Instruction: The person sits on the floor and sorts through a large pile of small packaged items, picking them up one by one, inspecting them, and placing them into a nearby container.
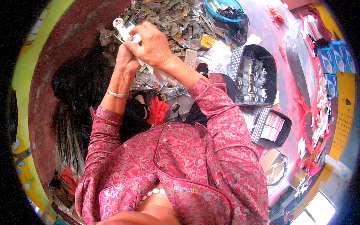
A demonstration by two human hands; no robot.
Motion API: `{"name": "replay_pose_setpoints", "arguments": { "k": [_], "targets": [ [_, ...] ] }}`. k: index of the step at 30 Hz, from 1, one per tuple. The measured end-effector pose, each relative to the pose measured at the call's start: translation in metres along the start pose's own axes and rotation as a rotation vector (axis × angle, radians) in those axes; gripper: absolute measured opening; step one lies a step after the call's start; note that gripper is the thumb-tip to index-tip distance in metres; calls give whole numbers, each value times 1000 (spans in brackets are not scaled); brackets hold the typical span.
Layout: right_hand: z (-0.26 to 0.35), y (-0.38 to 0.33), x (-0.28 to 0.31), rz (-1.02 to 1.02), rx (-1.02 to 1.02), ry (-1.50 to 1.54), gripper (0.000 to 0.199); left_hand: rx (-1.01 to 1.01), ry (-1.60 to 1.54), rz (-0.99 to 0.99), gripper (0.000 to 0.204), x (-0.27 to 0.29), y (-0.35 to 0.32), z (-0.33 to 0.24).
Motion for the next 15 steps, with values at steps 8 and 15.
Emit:
{"name": "replay_pose_setpoints", "arguments": {
  "k": [8, 15],
  "targets": [
    [19, -21, -3, 360, 53, 90, 21, -133, -20, -217, 25, 13, -6, -45],
    [-51, 13, 65, -4, -675, 631, 20, -129, 211, -202, 26, 9, -10, -45]
  ]
}}
Point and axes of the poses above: each hand's wrist, its own y-axis towards the middle knuckle, its own x-axis out of the back of the hand, z = x × y, the point moved 8 cm from there along y, towards the middle knuckle, and after that the axes turned 11 degrees about -z, right-handed, at the moved point
